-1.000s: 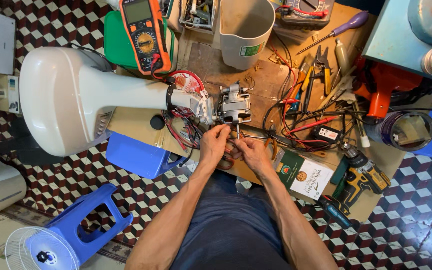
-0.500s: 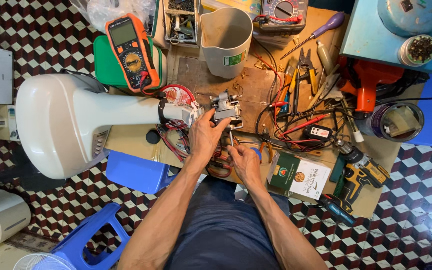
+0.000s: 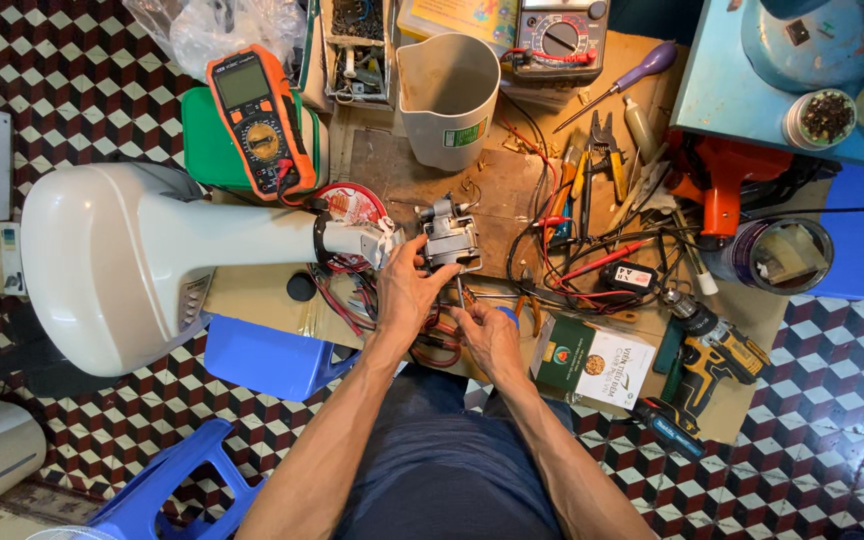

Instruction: The person disassembles a standing fan using a cordless drill, removes the motor assembly, and tests the motor windings with a multimeter. The person handles the fan housing, motor, drill, and multimeter probes throughout the process.

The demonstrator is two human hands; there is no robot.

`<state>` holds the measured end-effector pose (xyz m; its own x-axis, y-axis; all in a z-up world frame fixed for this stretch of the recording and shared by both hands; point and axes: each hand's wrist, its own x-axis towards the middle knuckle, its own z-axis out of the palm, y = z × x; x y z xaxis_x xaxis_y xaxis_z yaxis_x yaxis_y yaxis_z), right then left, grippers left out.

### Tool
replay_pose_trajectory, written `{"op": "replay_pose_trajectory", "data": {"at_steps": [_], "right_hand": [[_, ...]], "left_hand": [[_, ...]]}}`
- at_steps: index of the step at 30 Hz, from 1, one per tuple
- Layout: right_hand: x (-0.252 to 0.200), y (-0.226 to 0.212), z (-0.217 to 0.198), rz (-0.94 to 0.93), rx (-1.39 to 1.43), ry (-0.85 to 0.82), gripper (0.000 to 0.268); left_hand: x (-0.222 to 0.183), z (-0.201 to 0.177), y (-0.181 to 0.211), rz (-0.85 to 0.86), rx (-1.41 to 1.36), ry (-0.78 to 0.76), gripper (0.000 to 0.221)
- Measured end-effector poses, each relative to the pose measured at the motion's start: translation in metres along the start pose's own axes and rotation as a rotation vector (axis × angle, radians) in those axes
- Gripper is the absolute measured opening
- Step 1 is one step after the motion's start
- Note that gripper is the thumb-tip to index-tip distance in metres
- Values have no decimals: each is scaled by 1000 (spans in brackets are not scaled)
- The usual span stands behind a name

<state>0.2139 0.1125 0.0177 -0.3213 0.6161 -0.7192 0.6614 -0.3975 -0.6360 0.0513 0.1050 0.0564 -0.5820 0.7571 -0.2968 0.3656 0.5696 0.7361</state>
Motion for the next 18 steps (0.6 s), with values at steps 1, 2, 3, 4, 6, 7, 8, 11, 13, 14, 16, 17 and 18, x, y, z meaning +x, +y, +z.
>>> {"op": "replay_pose_trajectory", "data": {"at_steps": [1,2,3,4,6,7,8,11,13,14,16,17,18], "right_hand": [[-1,-3,-3,25,-36,-24,44],[-3,-6,-7,-19,-36,13,45],[-4,-9,-14,-63,-35,48,47],[-3,-14,-22,-109,-36,80,51],[4,-26,-38,-179,63,222,60],[10,-32,-47,-214,113,290,64],[18,-39,-54,-196,114,273,68],[46,-59,-62,-147,118,161,77],[64,-70,-63,-117,112,34,80],[72,-73,-61,-52,86,0,80],[87,-76,-53,79,31,-63,81],[91,-76,-50,18,10,-42,79],[91,-72,-48,-37,-9,-19,77]], "left_hand": [[-2,0,2,1,-5,1,73],[-4,-1,3,-5,6,0,73],[-6,-2,4,-11,17,-2,72],[-9,-3,3,-21,28,0,72],[-16,-5,-4,-91,-110,47,63],[-21,-7,-11,-127,-180,72,58],[-29,-10,-20,-151,-216,122,53],[-59,-30,-60,-227,-251,284,41],[-76,-46,-86,-338,-370,319,42],[-81,-54,-98,-420,-521,295,46],[-91,-67,-118,-537,-620,295,49],[-94,-71,-126,-595,-672,293,52],[-99,-74,-132,-617,-715,313,54]]}}
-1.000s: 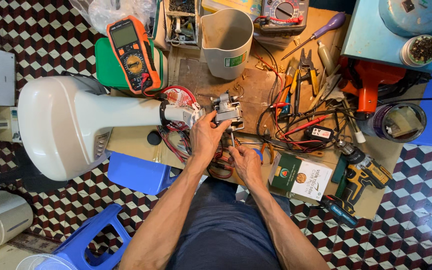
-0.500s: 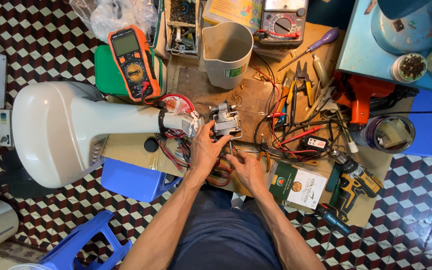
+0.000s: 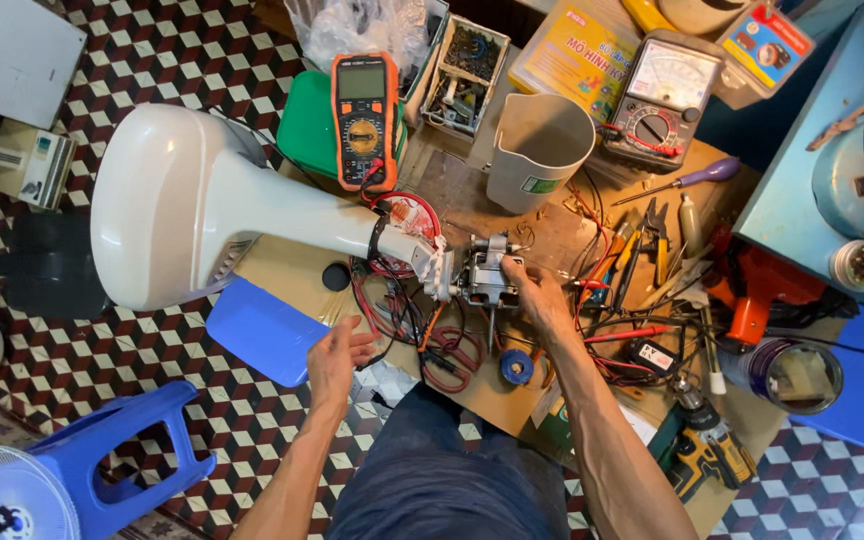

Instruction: The person disassembles a standing fan using a cordless drill, removes the motor assembly, and tests the motor windings with a multimeter. The person handles the fan housing, motor, drill, and multimeter probes throughout the process.

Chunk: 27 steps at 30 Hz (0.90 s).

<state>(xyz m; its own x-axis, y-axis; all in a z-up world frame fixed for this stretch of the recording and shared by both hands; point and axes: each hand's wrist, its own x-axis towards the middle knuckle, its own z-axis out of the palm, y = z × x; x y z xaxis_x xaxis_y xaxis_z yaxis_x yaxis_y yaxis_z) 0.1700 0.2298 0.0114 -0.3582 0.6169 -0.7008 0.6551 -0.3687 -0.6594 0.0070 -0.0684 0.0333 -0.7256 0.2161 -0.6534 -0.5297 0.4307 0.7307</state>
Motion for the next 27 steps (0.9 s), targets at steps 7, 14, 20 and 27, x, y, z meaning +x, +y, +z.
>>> {"op": "replay_pose_trajectory", "data": {"at_steps": [7,14,20,27], "right_hand": [[-71,51,-59,-32,296,241,51],[-138,82,-138,-117,206,440,50],[-133,56,-139,-164,260,428,53],[-144,89,-137,-121,374,500,52]], "left_hand": [[-36,-30,-59,-157,19,-10,57],[-51,-19,-113,-217,75,89,61],[-41,17,-47,31,94,-61,55],[-13,70,21,46,-20,-251,52]]}}
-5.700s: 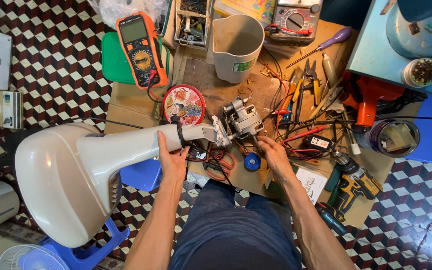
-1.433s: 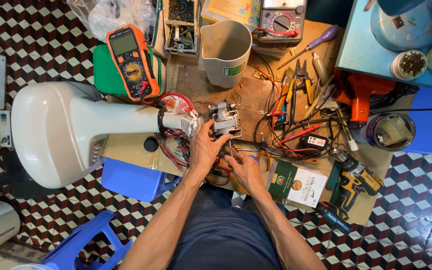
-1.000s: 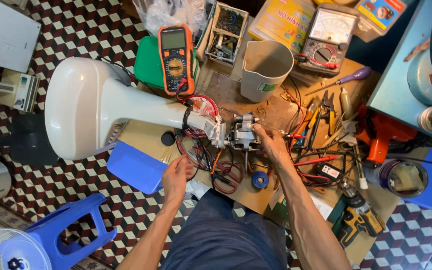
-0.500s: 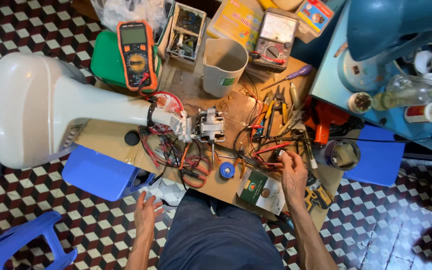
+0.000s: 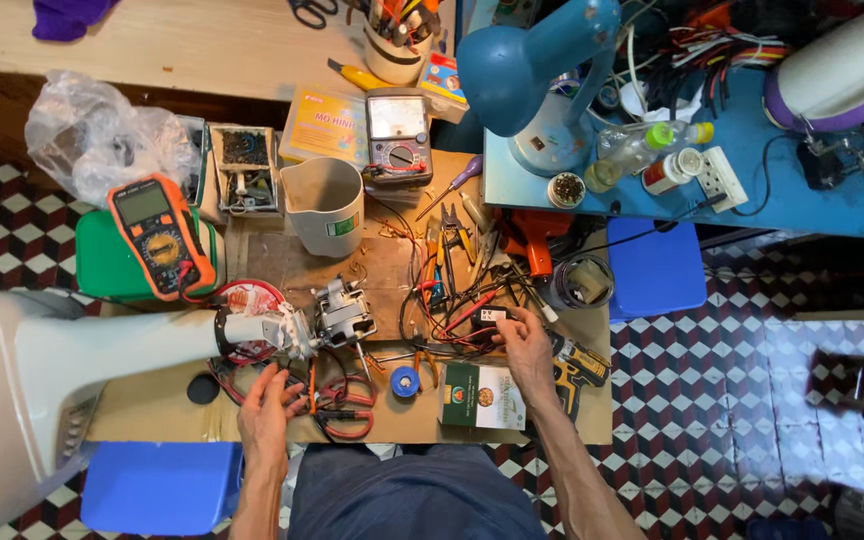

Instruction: The person disassembles a standing fan using a cordless drill, removes the motor assembly, and tests the motor windings with a multimeter. The person handles the fan housing, motor, drill, and multimeter probes throughout the process.

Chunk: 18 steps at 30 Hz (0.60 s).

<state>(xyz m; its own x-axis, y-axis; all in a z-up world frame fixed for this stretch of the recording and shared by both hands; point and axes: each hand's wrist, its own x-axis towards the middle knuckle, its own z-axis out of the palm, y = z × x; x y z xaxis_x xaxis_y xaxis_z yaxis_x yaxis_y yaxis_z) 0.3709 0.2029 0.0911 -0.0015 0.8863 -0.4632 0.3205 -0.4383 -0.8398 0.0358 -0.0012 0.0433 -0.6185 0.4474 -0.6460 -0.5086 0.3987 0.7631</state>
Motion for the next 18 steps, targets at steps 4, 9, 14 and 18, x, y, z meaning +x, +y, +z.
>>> {"op": "replay_pose_trajectory", "data": {"at_steps": [4,9,14,18], "right_hand": [[-1,24,-32,82,163,272,41],[43,58,-92,134,225,550,25],[130,85,-131,388,222,497,40],[163,83,-122,541,274,358,45]], "left_hand": [[39,9,20,-37,27,-103,50],[87,-3,20,-211,88,-87,54],[102,-39,12,-215,23,108,56],[81,-49,4,-191,-49,190,55]]}}
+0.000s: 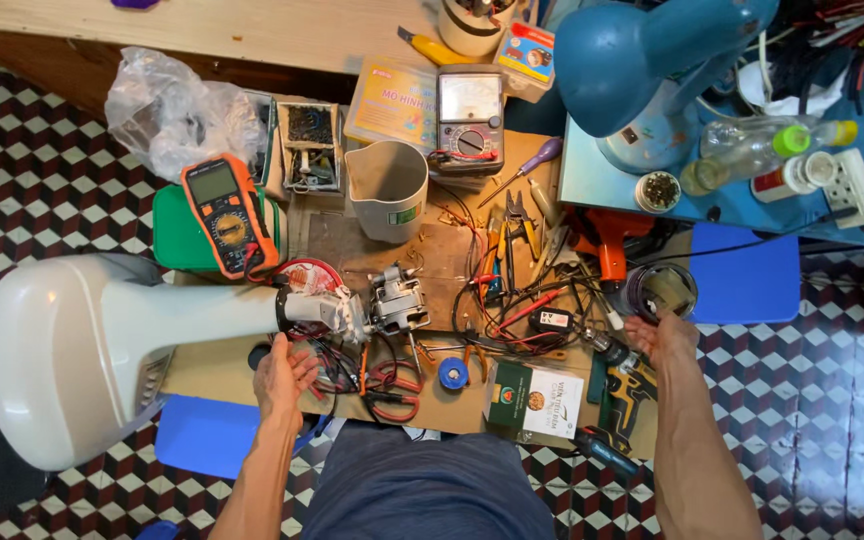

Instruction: The person disassembles a standing fan using a cordless drill, removes the motor assembly, and tests the motor windings with a multimeter. The person handles the fan housing, motor, drill, and multimeter probes throughout the process.

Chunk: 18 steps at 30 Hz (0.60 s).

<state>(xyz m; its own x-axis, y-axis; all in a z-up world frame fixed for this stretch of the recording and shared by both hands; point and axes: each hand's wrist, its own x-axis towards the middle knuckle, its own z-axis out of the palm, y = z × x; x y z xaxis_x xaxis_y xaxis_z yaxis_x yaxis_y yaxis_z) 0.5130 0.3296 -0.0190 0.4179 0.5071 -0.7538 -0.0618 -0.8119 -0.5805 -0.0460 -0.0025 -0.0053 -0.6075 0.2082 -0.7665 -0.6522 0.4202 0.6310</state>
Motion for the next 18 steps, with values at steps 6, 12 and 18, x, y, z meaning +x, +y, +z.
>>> {"op": "replay_pose_trajectory", "data": {"at_steps": [6,12,18], "right_hand": [[-81,-9,-16,-183,-1,227,41],[-195,-3,-30,-364,-113,6,33],[-194,19,117,-109,-44,-423,34]], "left_hand": [[-15,4,-28,-54,-46,28,60],[-25,35,4,1,-55,194,90],[-12,68,55,-113,-131,207,103]]}}
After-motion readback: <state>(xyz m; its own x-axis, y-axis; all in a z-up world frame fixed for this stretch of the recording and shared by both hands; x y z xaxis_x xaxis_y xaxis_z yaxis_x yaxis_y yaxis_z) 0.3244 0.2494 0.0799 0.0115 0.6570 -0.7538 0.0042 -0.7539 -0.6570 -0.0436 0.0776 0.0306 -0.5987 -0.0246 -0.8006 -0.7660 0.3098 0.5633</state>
